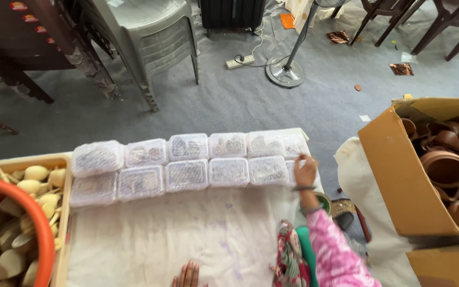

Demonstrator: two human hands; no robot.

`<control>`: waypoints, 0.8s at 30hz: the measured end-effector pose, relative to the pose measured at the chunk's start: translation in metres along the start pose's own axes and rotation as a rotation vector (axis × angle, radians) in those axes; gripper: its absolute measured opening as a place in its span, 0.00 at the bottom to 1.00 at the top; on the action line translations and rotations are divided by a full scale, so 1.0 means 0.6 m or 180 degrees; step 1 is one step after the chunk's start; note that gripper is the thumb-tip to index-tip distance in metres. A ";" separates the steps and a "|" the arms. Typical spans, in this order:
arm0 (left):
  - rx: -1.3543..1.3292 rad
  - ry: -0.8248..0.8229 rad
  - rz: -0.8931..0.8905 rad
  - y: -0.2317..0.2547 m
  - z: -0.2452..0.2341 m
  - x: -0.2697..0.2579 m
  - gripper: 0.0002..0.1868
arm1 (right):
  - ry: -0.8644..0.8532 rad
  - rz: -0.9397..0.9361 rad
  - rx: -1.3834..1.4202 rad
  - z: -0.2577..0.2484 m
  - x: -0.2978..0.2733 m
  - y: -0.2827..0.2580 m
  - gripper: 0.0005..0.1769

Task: The person wraps a plastic container in bubble wrap, secures it with tape, then selects a wooden stamp from a bowl and wipes it with a cloth.

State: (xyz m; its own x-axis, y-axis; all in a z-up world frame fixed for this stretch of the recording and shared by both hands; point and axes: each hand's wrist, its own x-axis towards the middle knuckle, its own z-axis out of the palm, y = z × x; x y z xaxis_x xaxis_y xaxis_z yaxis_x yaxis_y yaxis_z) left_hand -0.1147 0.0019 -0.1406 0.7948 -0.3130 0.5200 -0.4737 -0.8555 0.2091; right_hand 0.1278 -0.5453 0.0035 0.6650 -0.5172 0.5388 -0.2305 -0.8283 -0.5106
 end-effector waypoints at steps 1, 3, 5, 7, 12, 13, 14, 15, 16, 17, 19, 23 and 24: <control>-0.0014 -0.0003 -0.0003 0.011 -0.022 0.008 0.40 | -0.0001 -0.0002 -0.0014 -0.012 -0.076 -0.042 0.09; -0.0227 -0.0050 -0.0136 0.023 -0.062 0.033 0.39 | -0.1202 -0.0146 0.1267 -0.028 -0.221 -0.130 0.12; -0.0427 -0.0517 -0.0280 0.039 -0.121 0.067 0.38 | -0.1311 -0.0376 0.1417 -0.072 -0.322 -0.229 0.14; -0.0565 -0.0964 -0.0496 0.043 -0.161 0.095 0.38 | -0.1472 -0.0645 0.1631 -0.100 -0.398 -0.310 0.15; -0.1747 -0.0578 -0.1145 0.004 -0.330 0.176 0.26 | -0.2162 -0.0972 0.0370 -0.083 -0.495 -0.407 0.18; -0.1600 -0.0466 -0.1338 -0.011 -0.379 0.180 0.26 | -0.2290 -0.1155 0.0512 -0.083 -0.513 -0.407 0.18; -0.1652 -0.0236 -0.1359 -0.026 -0.419 0.194 0.23 | -0.2111 -0.1116 0.0363 -0.079 -0.518 -0.400 0.18; -0.1693 -0.0003 -0.1368 -0.041 -0.459 0.208 0.19 | -0.1926 -0.1073 0.0223 -0.070 -0.519 -0.393 0.18; -0.1612 0.0090 -0.1450 -0.068 -0.489 0.215 0.19 | -0.1963 -0.1191 0.0302 -0.070 -0.525 -0.400 0.18; -0.1593 0.0303 -0.1503 -0.095 -0.518 0.223 0.14 | -0.1909 -0.1195 0.0118 -0.069 -0.527 -0.405 0.18; -0.1559 0.0543 -0.1593 -0.155 -0.571 0.228 0.09 | -0.1868 -0.1245 -0.0059 -0.077 -0.533 -0.408 0.19; -0.0846 0.1299 -0.1783 -0.294 -0.668 0.257 0.03 | -0.1750 -0.1197 -0.0304 -0.079 -0.535 -0.405 0.17; -0.0558 0.1355 -0.1928 -0.328 -0.696 0.273 0.04 | -0.1728 -0.1159 -0.0377 -0.076 -0.537 -0.405 0.16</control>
State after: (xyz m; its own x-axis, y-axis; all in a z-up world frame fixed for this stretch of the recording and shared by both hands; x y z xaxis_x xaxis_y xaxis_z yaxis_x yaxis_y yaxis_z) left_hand -0.0495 0.2915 0.2496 0.7370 0.4072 0.5396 -0.0827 -0.7379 0.6698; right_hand -0.0625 -0.1874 -0.0156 0.9715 -0.0435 0.2332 0.0207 -0.9638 -0.2659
